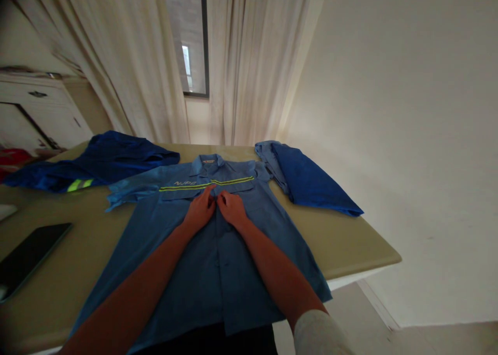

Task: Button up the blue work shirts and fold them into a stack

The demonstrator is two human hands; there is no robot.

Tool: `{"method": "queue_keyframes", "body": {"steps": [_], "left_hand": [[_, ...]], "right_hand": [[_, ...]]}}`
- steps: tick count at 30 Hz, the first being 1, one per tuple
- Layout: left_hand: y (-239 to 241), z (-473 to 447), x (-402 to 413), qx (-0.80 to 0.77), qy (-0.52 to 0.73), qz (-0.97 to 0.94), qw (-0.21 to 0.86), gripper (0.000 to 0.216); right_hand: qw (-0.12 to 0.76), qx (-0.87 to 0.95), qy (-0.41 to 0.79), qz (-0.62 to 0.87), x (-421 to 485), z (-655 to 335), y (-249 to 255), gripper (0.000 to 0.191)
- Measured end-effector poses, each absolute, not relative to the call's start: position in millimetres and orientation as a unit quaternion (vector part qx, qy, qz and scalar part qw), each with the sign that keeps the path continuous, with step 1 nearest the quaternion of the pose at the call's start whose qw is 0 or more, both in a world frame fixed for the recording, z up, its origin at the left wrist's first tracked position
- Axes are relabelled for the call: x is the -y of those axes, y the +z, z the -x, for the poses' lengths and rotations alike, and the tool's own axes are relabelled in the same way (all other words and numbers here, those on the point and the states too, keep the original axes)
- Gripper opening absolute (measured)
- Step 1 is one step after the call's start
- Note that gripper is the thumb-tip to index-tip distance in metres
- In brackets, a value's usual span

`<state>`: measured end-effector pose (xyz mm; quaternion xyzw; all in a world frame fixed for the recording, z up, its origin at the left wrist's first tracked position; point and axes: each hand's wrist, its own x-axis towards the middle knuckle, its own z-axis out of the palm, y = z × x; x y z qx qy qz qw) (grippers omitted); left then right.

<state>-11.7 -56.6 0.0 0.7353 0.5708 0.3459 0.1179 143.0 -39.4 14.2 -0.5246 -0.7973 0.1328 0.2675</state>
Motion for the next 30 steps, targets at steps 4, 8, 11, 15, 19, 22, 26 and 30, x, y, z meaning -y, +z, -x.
{"method": "queue_keyframes", "body": {"steps": [4,8,11,15,19,22,26,30], "left_hand": [[1.3,12.4,55.2,-0.562,0.356,-0.736,0.123,0.031],[2.3,14.1,53.3,-0.555,0.369,-0.730,0.149,0.022],[2.4,15.9,52.0,-0.550,0.381,-0.723,0.171,0.023],[3.4,18.4,50.7,-0.551,0.386,-0.711,0.204,0.024],[5.0,19.6,49.5,-0.562,0.369,-0.710,0.208,0.029],[6.7,18.4,50.8,-0.585,0.339,-0.712,0.190,0.030],[11.4,13.0,57.0,-0.606,0.287,-0.731,0.123,0.023],[18.4,6.6,64.1,-0.631,0.214,-0.744,0.047,0.018]], "right_hand": [[0.265,0.794,0.162,0.522,36.9,-143.1,9.9,0.015],[0.267,0.794,0.172,0.518,35.8,-143.4,7.1,0.014],[0.275,0.791,0.181,0.515,35.3,-144.1,6.4,0.014],[0.297,0.782,0.206,0.509,30.8,-145.4,4.1,0.012],[0.302,0.779,0.223,0.503,24.7,-146.0,0.5,0.013],[0.279,0.782,0.206,0.518,24.7,-144.8,-0.2,0.017],[0.264,0.783,0.191,0.530,27.7,-142.2,1.5,0.016],[0.268,0.772,0.207,0.538,26.2,-141.8,1.9,0.018]]}}
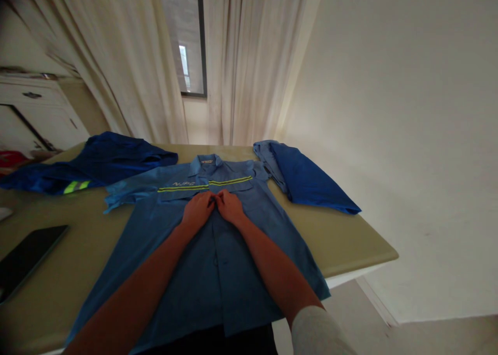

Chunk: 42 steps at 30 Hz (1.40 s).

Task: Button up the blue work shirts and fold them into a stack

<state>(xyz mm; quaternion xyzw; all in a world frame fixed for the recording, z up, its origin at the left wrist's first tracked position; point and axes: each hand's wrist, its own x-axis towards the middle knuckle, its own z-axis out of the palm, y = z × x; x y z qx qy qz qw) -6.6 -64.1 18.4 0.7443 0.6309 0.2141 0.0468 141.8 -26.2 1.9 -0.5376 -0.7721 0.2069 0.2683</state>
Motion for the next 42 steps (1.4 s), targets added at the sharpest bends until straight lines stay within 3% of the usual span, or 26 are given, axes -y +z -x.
{"method": "queue_keyframes", "body": {"steps": [8,15,19,24,32,42], "left_hand": [[17.0,12.9,63.1,-0.616,0.230,-0.753,0.011,0.014],[9.7,11.3,67.8,-0.634,0.217,-0.741,-0.048,0.039],[1.5,9.2,69.3,-0.678,0.163,-0.717,-0.024,0.059],[-2.1,15.0,53.0,-0.694,0.104,-0.711,0.031,0.066],[-2.4,26.8,7.8,-0.694,0.087,-0.713,0.058,0.069],[-6.7,37.2,-30.5,-0.668,0.146,-0.729,0.028,0.058]], "right_hand": [[0.319,0.737,0.281,0.525,18.5,-143.4,-2.0,0.013],[0.376,0.739,0.202,0.521,25.1,-144.9,1.9,0.028],[0.284,0.775,0.068,0.560,33.7,-145.5,3.1,0.045],[0.149,0.792,0.057,0.589,32.8,-141.1,4.5,0.051],[0.137,0.791,0.061,0.593,-9.8,-132.8,1.6,0.055],[0.210,0.785,0.071,0.579,-56.8,-128.1,-1.1,0.045]]}}
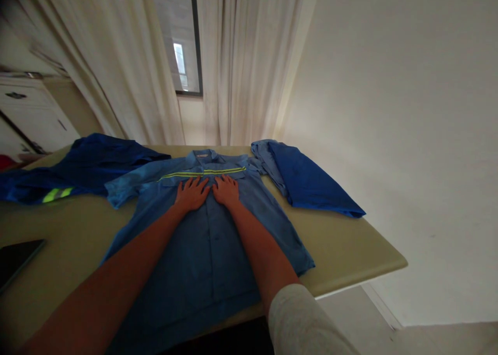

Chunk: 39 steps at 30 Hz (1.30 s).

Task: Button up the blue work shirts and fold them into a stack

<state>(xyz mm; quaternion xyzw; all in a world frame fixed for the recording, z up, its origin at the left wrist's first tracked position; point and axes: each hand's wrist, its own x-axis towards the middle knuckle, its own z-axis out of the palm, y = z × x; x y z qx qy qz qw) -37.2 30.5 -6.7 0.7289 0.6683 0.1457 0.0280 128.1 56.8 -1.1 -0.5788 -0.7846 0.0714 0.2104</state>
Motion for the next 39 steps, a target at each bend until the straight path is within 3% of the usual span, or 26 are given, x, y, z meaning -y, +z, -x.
{"method": "queue_keyframes", "body": {"steps": [5,8,11,14,16,20,27,31,36,39], "left_hand": [[5.6,37.4,-16.8,-0.665,0.214,-0.716,-0.013,0.042],[10.1,39.3,-9.6,-0.648,0.212,-0.732,-0.020,0.037],[11.0,38.9,-5.7,-0.644,0.203,-0.737,-0.026,0.035],[13.1,35.4,-1.2,-0.655,0.182,-0.732,-0.034,0.034],[15.4,32.0,5.2,-0.661,0.159,-0.733,-0.033,0.037],[13.8,26.3,29.5,-0.635,0.120,-0.763,-0.008,0.033],[-0.4,23.9,71.4,-0.571,0.185,-0.800,0.017,0.028],[4.5,20.0,75.7,-0.576,0.205,-0.790,0.044,0.020],[8.9,15.4,76.7,-0.575,0.244,-0.778,0.061,0.019],[12.3,14.1,78.3,-0.562,0.257,-0.785,0.053,0.021]], "right_hand": [[0.328,0.771,0.072,0.541,-38.2,-134.4,14.0,0.033],[0.279,0.803,0.104,0.516,-3.6,-137.3,21.8,0.023],[0.183,0.823,0.116,0.526,36.1,-136.8,24.3,0.035],[0.153,0.810,0.089,0.559,60.0,-136.6,24.7,0.024],[0.157,0.804,0.089,0.567,62.8,-139.9,25.0,0.021],[0.235,0.781,0.169,0.553,49.2,-155.9,22.3,0.035],[0.327,0.749,0.267,0.511,32.9,-169.1,11.2,0.029],[0.301,0.776,0.278,0.479,39.7,-164.0,11.0,0.022],[0.235,0.826,0.204,0.470,52.4,-160.3,18.3,0.038],[0.220,0.832,0.157,0.484,57.0,-158.1,22.6,0.033]]}}
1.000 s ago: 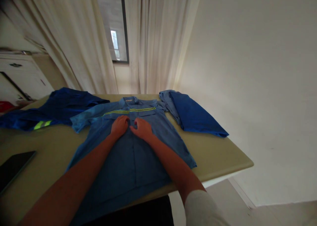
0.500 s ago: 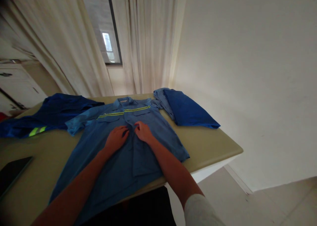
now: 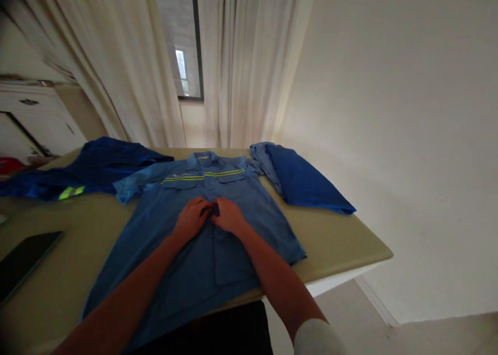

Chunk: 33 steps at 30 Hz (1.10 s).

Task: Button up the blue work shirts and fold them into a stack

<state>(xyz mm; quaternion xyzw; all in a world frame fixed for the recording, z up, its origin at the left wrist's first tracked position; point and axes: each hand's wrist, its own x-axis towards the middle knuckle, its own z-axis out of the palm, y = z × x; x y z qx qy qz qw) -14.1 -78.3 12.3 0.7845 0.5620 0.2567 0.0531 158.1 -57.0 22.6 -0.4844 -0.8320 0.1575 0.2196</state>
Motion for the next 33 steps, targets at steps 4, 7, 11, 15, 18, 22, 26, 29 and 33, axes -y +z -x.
{"method": "queue_keyframes", "body": {"steps": [4,7,11,15,18,22,26,29,33], "left_hand": [[17.7,12.3,80.4,-0.535,0.249,-0.806,0.034,0.022],[18.8,11.5,81.1,-0.533,0.249,-0.808,0.037,0.022],[18.4,11.0,82.0,-0.547,0.233,-0.802,0.059,0.022],[19.7,9.0,83.9,-0.572,0.226,-0.787,0.052,0.022],[19.9,7.5,84.4,-0.580,0.221,-0.782,0.046,0.020],[17.1,6.1,83.3,-0.570,0.225,-0.790,0.024,0.018],[13.5,5.0,80.9,-0.560,0.255,-0.788,0.018,0.014],[11.8,6.0,79.2,-0.557,0.291,-0.776,0.043,0.011],[11.4,8.0,78.2,-0.540,0.317,-0.778,0.055,0.011]], "right_hand": [[0.240,0.797,0.143,0.535,56.7,-157.2,23.8,0.025],[0.270,0.783,0.167,0.535,52.8,-159.8,21.8,0.016],[0.297,0.772,0.217,0.519,47.1,-163.1,17.8,0.011],[0.307,0.769,0.246,0.504,43.9,-164.5,14.9,0.013],[0.307,0.772,0.245,0.500,43.7,-164.7,13.9,0.016],[0.306,0.777,0.225,0.502,43.7,-164.6,13.0,0.018],[0.307,0.770,0.229,0.511,39.4,-165.3,11.1,0.020],[0.317,0.748,0.274,0.514,35.7,-165.8,9.6,0.022],[0.324,0.749,0.273,0.510,36.6,-165.6,10.3,0.022]]}}
